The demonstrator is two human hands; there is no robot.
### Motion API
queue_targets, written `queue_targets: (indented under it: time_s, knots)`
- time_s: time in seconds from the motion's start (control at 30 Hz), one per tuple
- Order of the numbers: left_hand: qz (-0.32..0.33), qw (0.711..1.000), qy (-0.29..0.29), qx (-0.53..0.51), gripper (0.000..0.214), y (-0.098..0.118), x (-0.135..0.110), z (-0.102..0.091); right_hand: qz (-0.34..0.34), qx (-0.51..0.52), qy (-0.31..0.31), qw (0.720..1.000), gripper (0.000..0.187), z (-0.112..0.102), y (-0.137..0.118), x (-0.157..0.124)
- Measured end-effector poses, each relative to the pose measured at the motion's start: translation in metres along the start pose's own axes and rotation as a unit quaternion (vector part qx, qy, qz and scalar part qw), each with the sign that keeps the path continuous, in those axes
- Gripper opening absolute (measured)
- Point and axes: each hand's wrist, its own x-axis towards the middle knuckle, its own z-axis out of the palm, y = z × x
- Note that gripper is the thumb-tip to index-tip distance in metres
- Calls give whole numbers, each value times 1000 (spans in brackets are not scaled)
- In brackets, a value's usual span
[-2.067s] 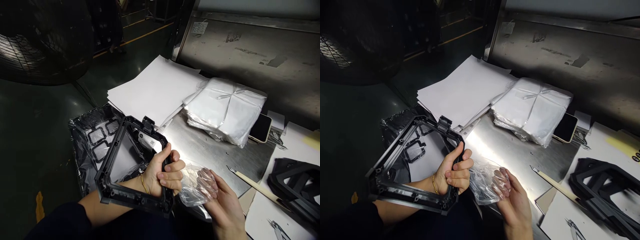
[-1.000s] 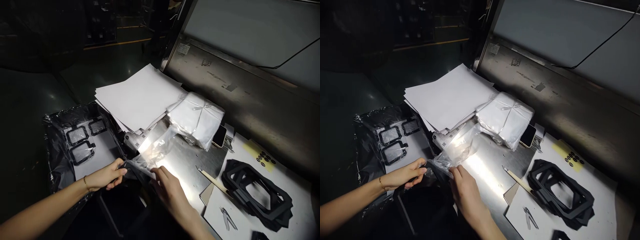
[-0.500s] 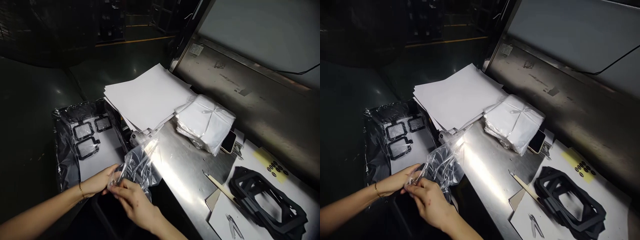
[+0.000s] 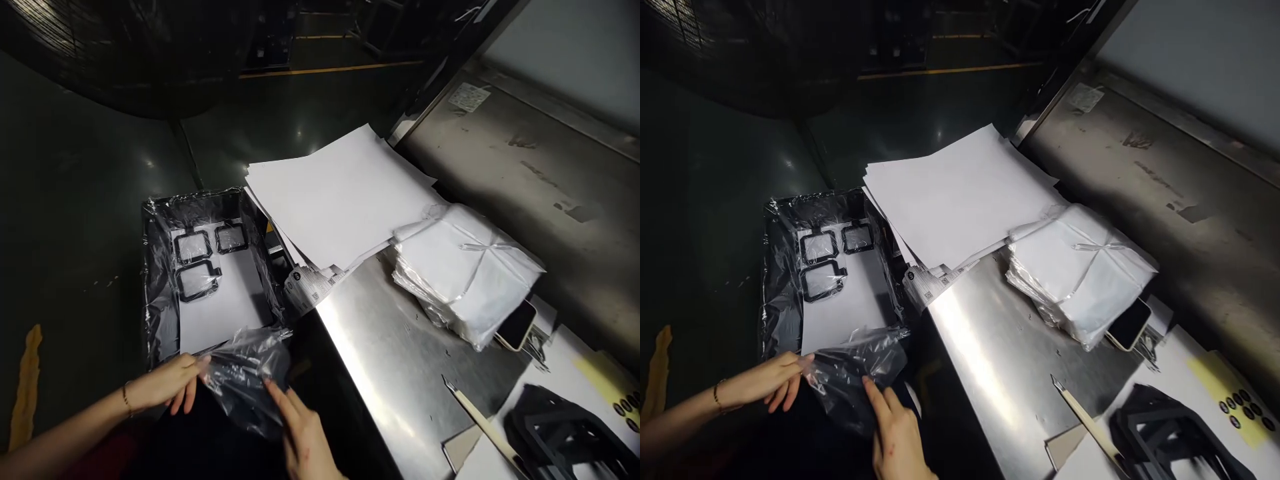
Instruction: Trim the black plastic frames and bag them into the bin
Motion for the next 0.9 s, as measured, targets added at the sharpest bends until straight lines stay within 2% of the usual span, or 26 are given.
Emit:
queue_targets:
  time_s: [0.1,0.17,0.23,0.3,0.33,0.37,0.4,0.5,0.57,0.7,0.8,0.9]
  knots:
    - [0,999,-8,-46,52,3,-16,-13,15,112,65,991,43,-20,-19,33]
    - [-5,995,-38,-96,42,1,-27,-20,27,226,78,971,29,-30,-29,54]
    - [-19,984,-77,-161,63,-4,-30,-23,29,306,70,949,27,-33,-38,70]
    - [-50,951,-112,-285,85,-11,-19,-18,9,337,42,940,33,-26,-46,82]
    - [-77,909,-129,-388,88,-12,-8,-12,-4,340,23,940,35,-19,-49,86]
    - [-80,880,-130,-449,84,-13,6,-5,-14,340,1,941,35,-10,-51,89]
    - [-71,870,-127,-471,74,-11,21,2,-22,340,-25,940,36,0,-52,91]
    - [-39,853,-87,-513,40,-2,64,20,-44,337,-99,935,40,30,-44,90]
    - [-18,843,-54,-535,27,2,80,21,-36,337,-120,933,42,40,-28,86]
    - [34,823,36,-566,19,-10,80,-3,76,344,-64,934,32,33,13,90]
    - [80,815,103,-565,18,-26,74,-19,147,376,-40,914,46,30,32,115]
    - [93,813,139,-557,18,-37,76,-21,176,398,-42,899,56,50,34,152]
